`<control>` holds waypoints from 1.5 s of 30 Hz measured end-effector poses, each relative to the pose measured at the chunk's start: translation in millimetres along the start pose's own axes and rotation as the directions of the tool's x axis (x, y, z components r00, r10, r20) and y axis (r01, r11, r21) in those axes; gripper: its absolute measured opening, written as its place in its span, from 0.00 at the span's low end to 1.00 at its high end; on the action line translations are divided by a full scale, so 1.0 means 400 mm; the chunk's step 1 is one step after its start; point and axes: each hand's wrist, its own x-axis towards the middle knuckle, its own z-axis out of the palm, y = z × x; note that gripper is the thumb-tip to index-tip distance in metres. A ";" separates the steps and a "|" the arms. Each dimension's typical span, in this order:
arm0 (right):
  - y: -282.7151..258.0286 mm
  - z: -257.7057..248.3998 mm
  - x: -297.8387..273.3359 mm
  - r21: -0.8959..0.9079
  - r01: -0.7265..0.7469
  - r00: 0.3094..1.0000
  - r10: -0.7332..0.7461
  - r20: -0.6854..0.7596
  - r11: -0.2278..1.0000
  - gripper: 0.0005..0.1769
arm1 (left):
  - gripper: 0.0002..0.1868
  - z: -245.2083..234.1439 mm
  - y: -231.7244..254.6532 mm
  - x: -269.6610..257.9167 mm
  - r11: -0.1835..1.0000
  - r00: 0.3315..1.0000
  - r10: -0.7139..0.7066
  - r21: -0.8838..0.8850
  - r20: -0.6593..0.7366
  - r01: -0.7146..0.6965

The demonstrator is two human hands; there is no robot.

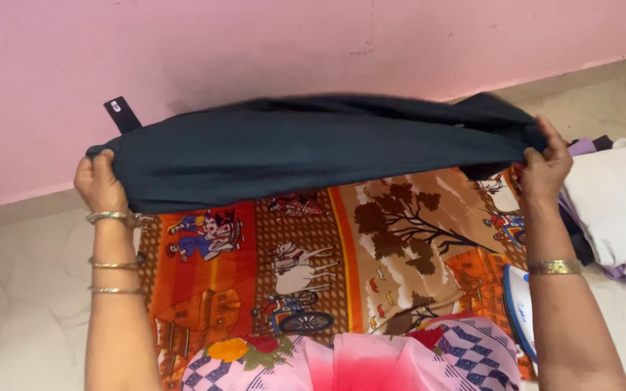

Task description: The person irons a pair of dark trousers on a patterned mat laid on the floor. They unfold the trousers, smooth them, and use an electric iron to press both legs and the waist area. The person folds the trousers neatly after ironing.

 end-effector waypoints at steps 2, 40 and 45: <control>-0.006 -0.037 -0.090 -0.084 0.127 0.989 -0.133 -0.068 0.988 0.34 | 0.19 -0.089 -0.002 -0.070 0.998 0.997 -0.060 0.036 0.055 0.059; 0.197 -0.173 -0.332 -0.362 -0.022 0.951 -0.092 -0.296 0.932 0.35 | 0.27 -0.240 -0.238 -0.475 0.624 0.857 -0.470 0.767 0.213 0.151; 0.363 -0.195 -0.526 -0.115 -0.688 0.707 0.628 -0.325 0.716 0.30 | 0.39 -0.278 -0.381 -0.661 0.230 0.476 -0.878 0.918 0.053 0.323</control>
